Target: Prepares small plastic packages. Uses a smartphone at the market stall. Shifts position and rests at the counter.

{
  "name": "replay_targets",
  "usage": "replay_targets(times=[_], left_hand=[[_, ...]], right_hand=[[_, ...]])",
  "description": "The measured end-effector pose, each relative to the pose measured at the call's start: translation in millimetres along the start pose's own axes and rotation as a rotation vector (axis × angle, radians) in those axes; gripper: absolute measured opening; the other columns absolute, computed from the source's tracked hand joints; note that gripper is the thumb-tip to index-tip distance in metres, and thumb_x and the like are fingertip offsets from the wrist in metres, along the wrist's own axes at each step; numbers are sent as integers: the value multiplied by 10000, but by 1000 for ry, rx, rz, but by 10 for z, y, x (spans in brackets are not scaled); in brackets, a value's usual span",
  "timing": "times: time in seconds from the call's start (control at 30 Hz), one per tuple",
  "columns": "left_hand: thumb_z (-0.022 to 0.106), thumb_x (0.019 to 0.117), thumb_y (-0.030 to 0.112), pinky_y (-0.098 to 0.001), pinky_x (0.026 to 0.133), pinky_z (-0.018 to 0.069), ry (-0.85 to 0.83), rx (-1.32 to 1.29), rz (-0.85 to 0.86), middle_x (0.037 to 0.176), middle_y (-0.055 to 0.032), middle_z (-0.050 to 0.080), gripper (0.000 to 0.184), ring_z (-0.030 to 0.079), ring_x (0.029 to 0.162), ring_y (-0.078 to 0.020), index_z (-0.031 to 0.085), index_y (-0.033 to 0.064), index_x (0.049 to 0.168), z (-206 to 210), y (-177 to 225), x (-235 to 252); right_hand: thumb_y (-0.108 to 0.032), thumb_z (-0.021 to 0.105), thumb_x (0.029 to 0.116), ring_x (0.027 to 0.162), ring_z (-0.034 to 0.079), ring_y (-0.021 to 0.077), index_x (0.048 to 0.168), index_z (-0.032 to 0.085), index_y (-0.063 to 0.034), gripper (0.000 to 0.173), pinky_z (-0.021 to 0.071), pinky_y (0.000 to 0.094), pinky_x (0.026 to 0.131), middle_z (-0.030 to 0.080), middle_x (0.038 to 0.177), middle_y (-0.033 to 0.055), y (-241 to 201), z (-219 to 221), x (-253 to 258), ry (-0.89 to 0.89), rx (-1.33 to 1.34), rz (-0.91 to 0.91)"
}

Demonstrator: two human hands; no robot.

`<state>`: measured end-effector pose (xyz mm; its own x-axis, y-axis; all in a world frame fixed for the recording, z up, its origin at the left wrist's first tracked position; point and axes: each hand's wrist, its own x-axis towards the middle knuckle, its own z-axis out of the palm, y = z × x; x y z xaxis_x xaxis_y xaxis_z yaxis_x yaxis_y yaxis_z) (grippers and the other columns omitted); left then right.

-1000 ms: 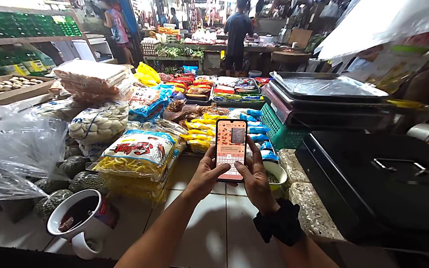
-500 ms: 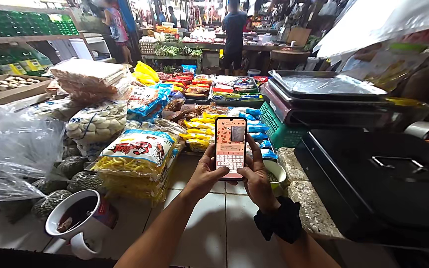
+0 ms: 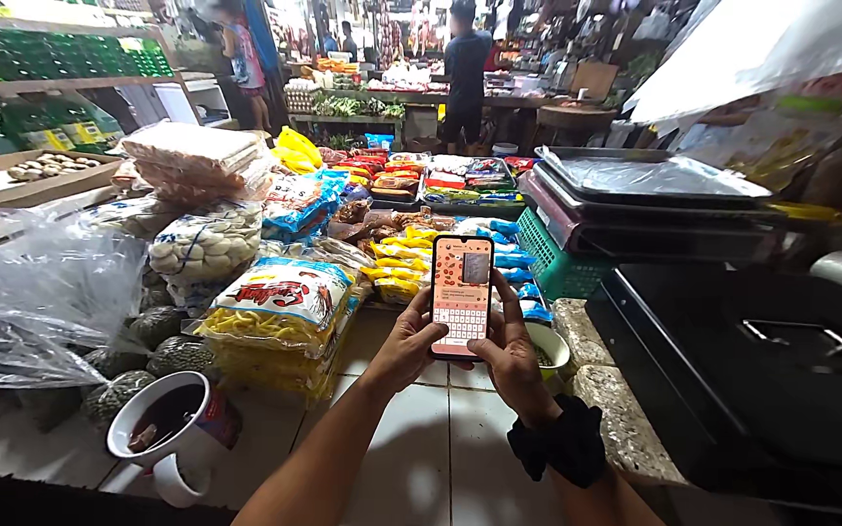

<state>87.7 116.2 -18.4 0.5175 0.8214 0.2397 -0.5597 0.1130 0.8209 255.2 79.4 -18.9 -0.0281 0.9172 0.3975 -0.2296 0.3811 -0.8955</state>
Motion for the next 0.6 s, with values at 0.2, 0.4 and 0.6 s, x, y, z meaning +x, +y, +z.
replay_targets(times=[0.2,0.4,0.6], left_hand=[[486,899,-40,-510,781,645,-52,-88,-28,1209,-142,684,639,743,994,-309,255,111,1476,-55,11,16],[535,864,-42,-556,800,629,-110,-170,-38,1245,-156,671,691,732,1028,-348,255,131,1472,-120,-22,24],[489,880,-34,-547,801,631,-113,-178,-36,1238,-160,670,651,732,1020,-347,259,128,1468,-124,-30,32]], right_hand=[[149,525,778,1105,710,260,1626,64,-88,995,626,412,900,628,1332,179,-19,-18,12,-36,45,30],[141,534,801,1118,705,263,1635,56,-111,994,616,423,929,629,1335,173,-26,-62,24,-74,72,46],[145,560,790,1126,701,266,1637,18,-102,1036,612,425,937,617,1350,175,-10,-63,28,-83,71,43]])
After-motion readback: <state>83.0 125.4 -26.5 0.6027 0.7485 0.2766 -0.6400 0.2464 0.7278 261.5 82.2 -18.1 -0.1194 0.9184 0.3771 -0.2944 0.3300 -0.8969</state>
